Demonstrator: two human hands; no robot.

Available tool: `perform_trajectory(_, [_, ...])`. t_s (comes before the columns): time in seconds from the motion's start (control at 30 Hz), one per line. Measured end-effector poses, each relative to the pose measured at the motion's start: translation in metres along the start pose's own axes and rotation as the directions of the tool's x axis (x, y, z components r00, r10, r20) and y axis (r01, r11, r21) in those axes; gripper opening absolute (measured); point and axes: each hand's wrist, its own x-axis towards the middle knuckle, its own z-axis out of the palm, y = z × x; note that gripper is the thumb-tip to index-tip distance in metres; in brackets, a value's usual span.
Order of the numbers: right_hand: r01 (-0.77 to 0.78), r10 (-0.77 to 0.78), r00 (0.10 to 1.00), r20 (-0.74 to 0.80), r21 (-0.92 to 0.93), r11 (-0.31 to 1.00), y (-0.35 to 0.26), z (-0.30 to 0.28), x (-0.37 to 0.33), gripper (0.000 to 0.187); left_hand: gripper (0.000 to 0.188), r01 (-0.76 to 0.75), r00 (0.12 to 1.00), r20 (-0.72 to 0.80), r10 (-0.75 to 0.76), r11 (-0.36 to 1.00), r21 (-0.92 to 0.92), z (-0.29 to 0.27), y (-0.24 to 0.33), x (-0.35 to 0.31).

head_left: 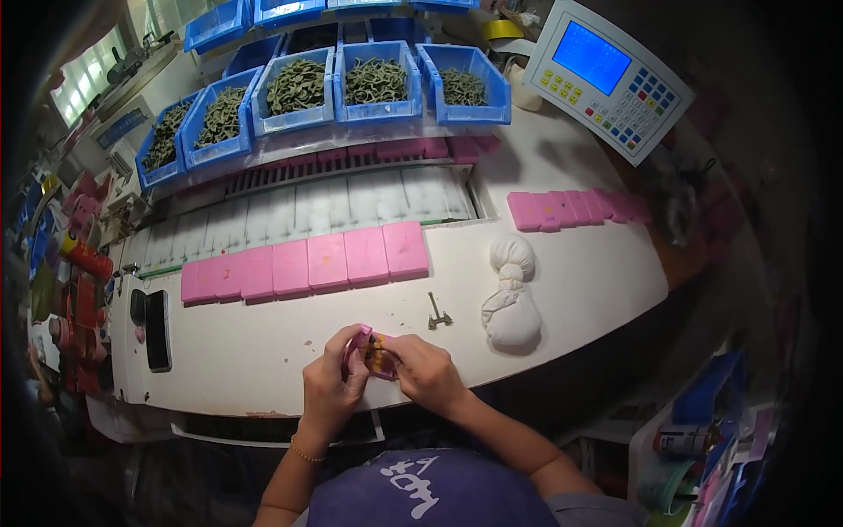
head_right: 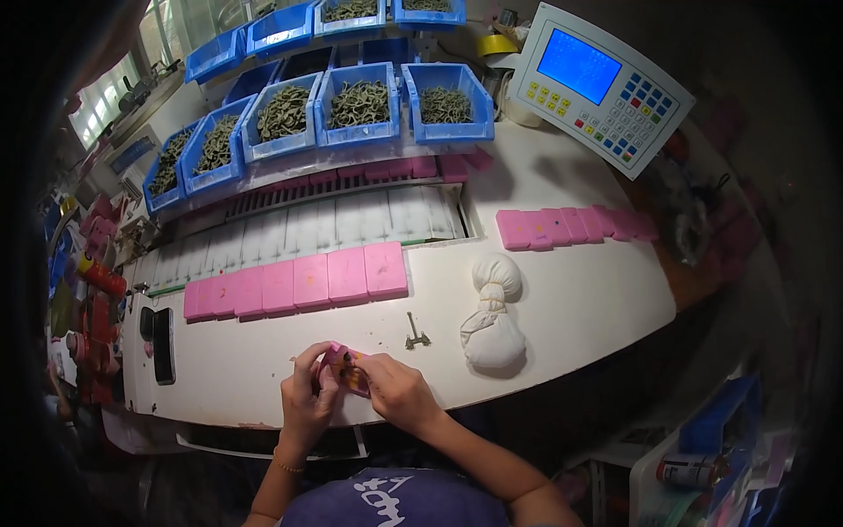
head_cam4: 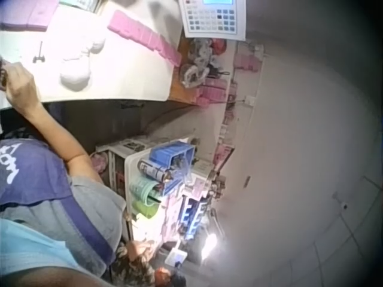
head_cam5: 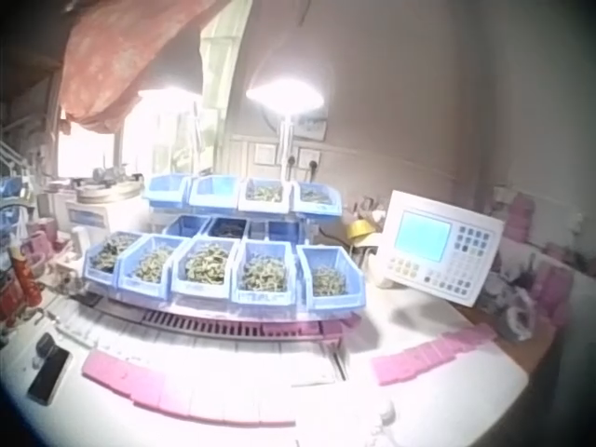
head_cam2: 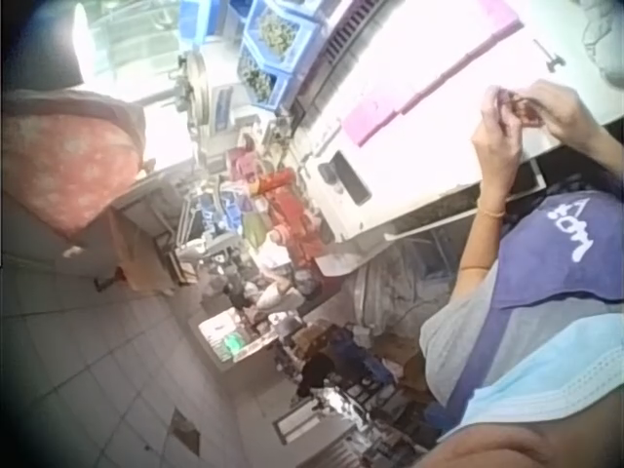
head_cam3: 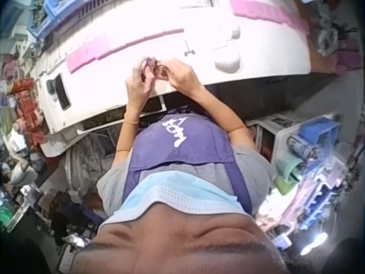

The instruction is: Assembling small plastic charms and metal components using molds.

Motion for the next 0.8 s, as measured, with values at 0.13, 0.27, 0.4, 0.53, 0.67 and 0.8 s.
perform_trajectory(0.13, [-0.202,0.213,0.974,-0.074,0.136,0.970,0.001,-0.003,-0.001,0.021,0.036,-0.030,0.999,-0.024,0.030,0.999,-0.013,0.004,0.000,0.002])
perform_trajectory(0.27, [-0.292,0.283,0.935,-0.213,-0.009,0.956,-0.006,0.009,0.030,0.026,0.035,-0.128,0.989,-0.072,0.128,0.992,0.007,0.015,0.000,0.001])
perform_trajectory(0.4, [-0.409,0.414,0.909,0.044,-0.092,0.908,-0.014,0.000,0.027,0.043,0.033,0.124,0.976,-0.163,-0.145,0.984,-0.130,0.008,-0.011,-0.004])
perform_trajectory(0.53, [-0.559,0.443,0.829,0.342,0.456,0.693,-0.011,0.007,0.002,0.037,0.036,0.275,0.885,-0.149,-0.441,0.754,-0.596,0.011,-0.036,-0.017])
perform_trajectory(0.67, [-0.495,0.331,0.854,0.401,0.823,0.279,-0.020,0.018,-0.007,0.030,0.081,0.211,0.829,-0.014,-0.559,0.336,-0.918,0.002,-0.003,-0.001])
perform_trajectory(0.8, [-0.501,0.327,0.858,0.397,0.787,0.360,-0.025,0.024,-0.019,0.030,0.109,0.225,0.887,0.199,-0.417,0.012,-0.974,0.003,-0.003,0.005])
